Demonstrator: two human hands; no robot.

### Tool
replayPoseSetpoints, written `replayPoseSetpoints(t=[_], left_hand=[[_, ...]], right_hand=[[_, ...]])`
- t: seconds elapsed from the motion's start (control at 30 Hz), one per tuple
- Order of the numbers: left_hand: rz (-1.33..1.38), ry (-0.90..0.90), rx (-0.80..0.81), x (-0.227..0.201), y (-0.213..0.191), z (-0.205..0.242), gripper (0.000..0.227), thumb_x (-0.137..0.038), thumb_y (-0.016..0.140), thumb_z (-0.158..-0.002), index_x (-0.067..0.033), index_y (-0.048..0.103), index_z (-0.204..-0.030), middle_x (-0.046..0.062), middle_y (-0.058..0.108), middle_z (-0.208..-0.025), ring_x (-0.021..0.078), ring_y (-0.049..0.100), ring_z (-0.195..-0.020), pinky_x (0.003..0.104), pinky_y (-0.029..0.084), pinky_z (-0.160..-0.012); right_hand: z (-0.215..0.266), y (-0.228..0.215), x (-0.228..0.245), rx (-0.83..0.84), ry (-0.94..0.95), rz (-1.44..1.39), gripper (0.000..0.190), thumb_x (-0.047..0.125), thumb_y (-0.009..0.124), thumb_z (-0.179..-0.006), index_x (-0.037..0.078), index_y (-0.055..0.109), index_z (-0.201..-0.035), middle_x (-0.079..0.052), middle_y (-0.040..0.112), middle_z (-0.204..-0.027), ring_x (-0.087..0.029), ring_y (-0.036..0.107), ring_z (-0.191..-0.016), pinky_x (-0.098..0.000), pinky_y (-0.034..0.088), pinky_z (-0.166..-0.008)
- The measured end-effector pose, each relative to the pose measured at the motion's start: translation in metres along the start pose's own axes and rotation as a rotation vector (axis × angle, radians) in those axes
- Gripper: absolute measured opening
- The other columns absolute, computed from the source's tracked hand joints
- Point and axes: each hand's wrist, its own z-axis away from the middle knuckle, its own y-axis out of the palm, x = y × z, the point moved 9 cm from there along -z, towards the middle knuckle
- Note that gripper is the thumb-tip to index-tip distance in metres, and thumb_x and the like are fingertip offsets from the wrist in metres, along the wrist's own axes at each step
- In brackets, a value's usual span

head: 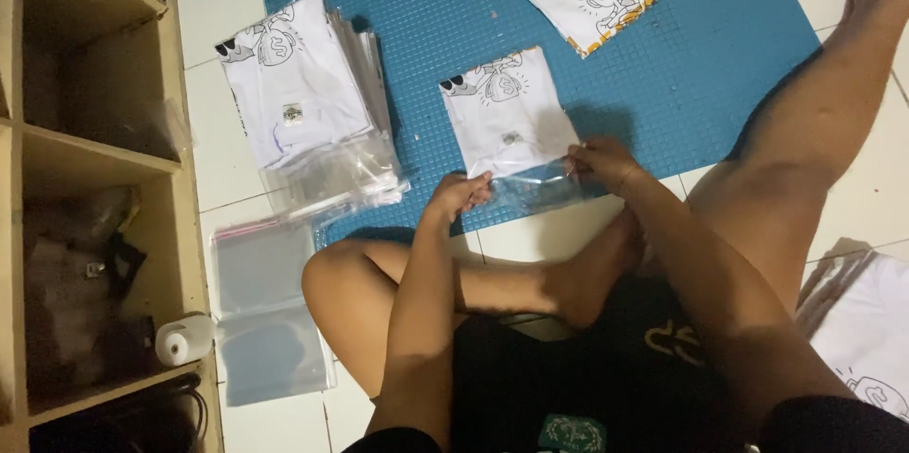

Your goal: Folding t-shirts and placing them into clear plastic bags.

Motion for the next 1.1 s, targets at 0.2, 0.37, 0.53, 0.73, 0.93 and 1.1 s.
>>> replayPoseSetpoints(t=[0.2, 0.37, 0.53, 0.73, 0.93, 1.1], left_hand=[[0.176, 0.031, 0.013, 0.013, 0.001, -0.024, 0.041, -0.03, 0.081, -0.09, 0.0028, 0.066, -0.109, 0.015, 0.076, -0.092, 0.0156, 0.07, -0.069, 0.021, 0.053, -0.054], [0.087, 0.0, 0.024, 0.0, 0.004, -0.01, 0.05, -0.047, 0.074, -0.094, 0.0007, 0.071, -0.109, 0.015, 0.078, -0.098, 0.0152, 0.072, -0.077, 0.019, 0.053, -0.058], [0.141, 0.02, 0.055, -0.01, 0.008, 0.0, 0.059, -0.06, 0.068, -0.095, -0.0045, 0.073, -0.113, 0.013, 0.077, -0.107, 0.018, 0.075, -0.089, 0.02, 0.055, -0.068], [0.056, 0.027, -0.046, 0.007, -0.003, -0.022, 0.053, -0.054, 0.072, -0.094, -0.0019, 0.075, -0.101, 0.016, 0.078, -0.09, 0.0165, 0.072, -0.071, 0.02, 0.054, -0.053], [0.137, 0.176, -0.081, -0.014, -0.003, -0.016, 0.039, -0.037, 0.069, -0.1, 0.0011, 0.075, -0.103, 0.019, 0.077, -0.094, 0.0206, 0.074, -0.077, 0.024, 0.056, -0.061], [0.114, 0.09, -0.034, -0.009, 0.005, -0.01, 0.034, -0.027, 0.059, -0.103, 0.0023, 0.069, -0.115, 0.016, 0.077, -0.099, 0.0146, 0.071, -0.077, 0.018, 0.053, -0.065]], right_hand=[[-0.02, -0.011, -0.018, -0.097, 0.005, 0.164, 0.039, 0.038, 0.068, -0.103, 0.001, 0.072, -0.111, -0.015, 0.072, -0.093, -0.028, 0.074, -0.086, -0.0461, 0.06, -0.076], [-0.024, -0.016, -0.007, -0.108, -0.065, 0.271, 0.033, 0.037, 0.063, -0.105, 0.007, 0.072, -0.095, -0.01, 0.066, -0.079, -0.022, 0.067, -0.072, -0.0397, 0.052, -0.067], [-0.006, -0.014, 0.013, -0.149, -0.14, 0.316, 0.033, 0.034, 0.062, -0.104, 0.004, 0.068, -0.092, -0.01, 0.059, -0.078, -0.022, 0.058, -0.071, -0.0403, 0.046, -0.066], [-0.016, -0.011, -0.009, -0.096, -0.046, 0.196, 0.041, 0.041, 0.065, -0.103, 0.0, 0.071, -0.106, -0.016, 0.069, -0.089, -0.03, 0.071, -0.088, -0.0458, 0.055, -0.081], [-0.029, -0.01, 0.0, -0.146, -0.118, 0.225, 0.037, 0.042, 0.064, -0.106, 0.005, 0.07, -0.107, -0.014, 0.068, -0.093, -0.027, 0.068, -0.092, -0.0453, 0.053, -0.084], [-0.018, 0.003, -0.008, -0.097, -0.036, 0.092, 0.029, 0.026, 0.062, -0.102, 0.0, 0.069, -0.112, -0.016, 0.069, -0.095, -0.026, 0.067, -0.086, -0.0413, 0.055, -0.081]])
